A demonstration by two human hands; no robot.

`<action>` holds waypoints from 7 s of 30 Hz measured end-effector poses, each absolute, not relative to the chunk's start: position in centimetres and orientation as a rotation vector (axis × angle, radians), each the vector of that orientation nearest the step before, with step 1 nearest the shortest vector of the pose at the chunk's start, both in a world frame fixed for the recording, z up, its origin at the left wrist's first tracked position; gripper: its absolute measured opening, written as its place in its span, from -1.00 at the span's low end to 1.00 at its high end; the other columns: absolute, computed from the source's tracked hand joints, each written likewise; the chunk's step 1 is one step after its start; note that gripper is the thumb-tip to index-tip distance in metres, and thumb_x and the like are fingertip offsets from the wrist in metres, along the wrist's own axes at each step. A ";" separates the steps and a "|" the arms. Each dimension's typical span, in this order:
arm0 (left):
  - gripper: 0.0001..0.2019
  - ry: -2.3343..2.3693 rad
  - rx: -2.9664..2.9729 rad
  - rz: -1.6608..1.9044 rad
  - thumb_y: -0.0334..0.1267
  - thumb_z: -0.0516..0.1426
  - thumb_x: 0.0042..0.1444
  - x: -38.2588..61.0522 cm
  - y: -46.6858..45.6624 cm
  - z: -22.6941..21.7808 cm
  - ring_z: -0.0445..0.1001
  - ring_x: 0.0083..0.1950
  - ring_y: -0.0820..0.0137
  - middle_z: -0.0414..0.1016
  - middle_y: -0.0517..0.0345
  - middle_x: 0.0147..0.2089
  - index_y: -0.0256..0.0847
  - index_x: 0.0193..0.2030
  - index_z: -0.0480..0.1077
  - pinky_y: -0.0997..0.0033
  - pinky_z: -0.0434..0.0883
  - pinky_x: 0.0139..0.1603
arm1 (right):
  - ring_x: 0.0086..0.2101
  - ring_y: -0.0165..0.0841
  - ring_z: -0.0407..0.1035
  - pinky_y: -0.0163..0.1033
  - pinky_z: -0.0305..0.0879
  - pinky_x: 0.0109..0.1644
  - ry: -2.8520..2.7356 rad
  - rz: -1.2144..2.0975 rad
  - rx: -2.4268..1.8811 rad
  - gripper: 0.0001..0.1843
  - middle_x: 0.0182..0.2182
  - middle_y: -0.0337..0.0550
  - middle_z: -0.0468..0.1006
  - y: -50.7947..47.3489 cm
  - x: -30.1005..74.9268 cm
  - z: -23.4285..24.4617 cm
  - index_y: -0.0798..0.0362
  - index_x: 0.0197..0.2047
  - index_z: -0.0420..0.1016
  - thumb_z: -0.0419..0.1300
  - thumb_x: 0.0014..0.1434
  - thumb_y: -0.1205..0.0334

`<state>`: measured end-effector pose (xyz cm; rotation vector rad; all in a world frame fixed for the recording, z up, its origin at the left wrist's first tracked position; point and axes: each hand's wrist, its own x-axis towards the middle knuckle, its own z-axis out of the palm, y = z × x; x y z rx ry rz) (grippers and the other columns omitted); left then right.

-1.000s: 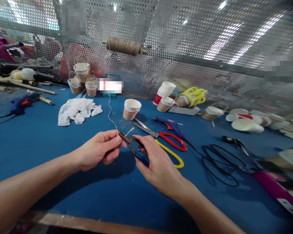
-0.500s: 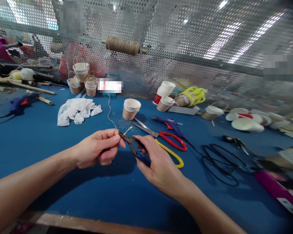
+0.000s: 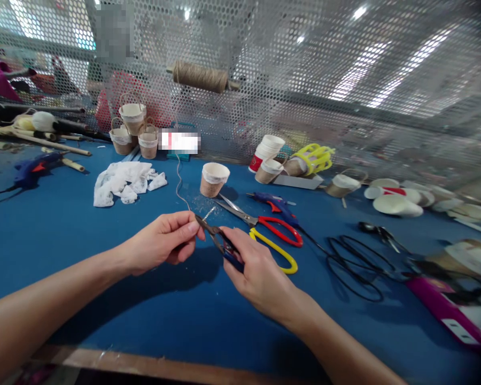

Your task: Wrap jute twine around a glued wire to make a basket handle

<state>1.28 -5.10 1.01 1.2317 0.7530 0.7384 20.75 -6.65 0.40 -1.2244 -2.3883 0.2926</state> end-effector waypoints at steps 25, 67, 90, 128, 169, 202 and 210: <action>-0.81 1.063 1.603 0.973 -0.25 -0.03 0.11 1.6 -5.0 1.3 0.20 -0.47 0.55 0.27 0.28 -0.51 -0.28 -0.41 0.33 0.53 0.16 -0.42 | -0.15 -0.22 0.32 -0.05 0.32 -0.11 -2.304 0.414 -1.299 -0.60 -0.12 0.00 0.36 -6.6 20.7 0.4 0.07 0.04 0.16 0.03 0.10 0.29; -0.86 1.041 1.605 0.869 -0.25 0.06 0.02 1.1 -4.6 1.6 0.27 -0.49 0.55 0.38 0.24 -0.48 -0.27 -0.32 0.33 0.51 0.25 -0.44 | -0.23 -0.28 0.33 -0.09 0.30 -0.13 -2.370 0.455 -1.283 -0.67 -0.23 -0.04 0.38 -6.7 20.4 0.7 0.09 0.00 0.22 -0.01 0.13 0.33; -0.80 1.110 2.240 0.814 -0.28 -0.02 0.11 1.1 -5.1 1.4 0.37 -0.43 0.48 0.48 0.15 -0.44 -0.24 -0.37 0.40 0.50 0.28 -0.38 | -0.57 -0.50 0.22 -0.36 0.22 -0.49 -2.048 1.017 -1.315 -0.56 -0.56 -0.24 0.32 -6.2 20.0 2.0 0.11 -0.38 0.32 -0.20 0.23 -0.01; -0.84 0.854 1.247 0.786 -0.24 -0.03 0.15 0.9 -5.2 2.8 0.24 -0.57 0.59 0.44 0.24 -0.54 -0.25 -0.37 0.28 0.58 0.20 -0.49 | -0.53 -0.53 0.25 -0.39 0.22 -0.49 -1.767 1.337 -1.130 -0.62 -0.49 -0.21 0.37 -6.3 20.1 1.5 0.15 -0.30 0.36 -0.06 0.17 0.00; -0.92 0.887 1.100 0.852 -0.40 0.01 0.09 0.6 -3.7 1.2 0.07 -0.66 0.69 0.37 0.21 -0.54 -0.31 -0.41 0.25 0.62 0.04 -0.60 | -0.30 -0.21 0.27 -0.16 0.21 -0.25 -2.653 0.055 -1.647 -0.72 -0.33 -0.03 0.37 -6.2 20.5 1.0 0.09 -0.49 0.34 0.24 -0.13 0.05; -0.88 0.901 1.217 0.881 -0.29 -0.03 0.14 1.4 -4.7 1.7 -0.02 -0.70 0.69 0.30 0.29 -0.60 -0.28 -0.36 0.22 0.60 -0.08 -0.66 | -0.37 -0.37 0.35 -0.19 0.31 -0.24 -2.021 1.060 -1.280 -0.58 -0.35 -0.10 0.46 -7.1 19.5 1.4 0.10 0.02 0.26 -0.03 0.17 0.06; -0.88 0.959 1.349 0.878 -0.26 -0.03 0.13 1.6 -4.9 1.3 0.04 -0.68 0.66 0.30 0.31 -0.58 -0.25 -0.35 0.23 0.61 0.00 -0.66 | -0.28 -0.29 0.38 -0.12 0.31 -0.15 -2.116 0.774 -1.316 -0.65 -0.23 -0.05 0.48 -7.1 19.7 1.0 0.07 -0.07 0.33 0.05 0.12 0.08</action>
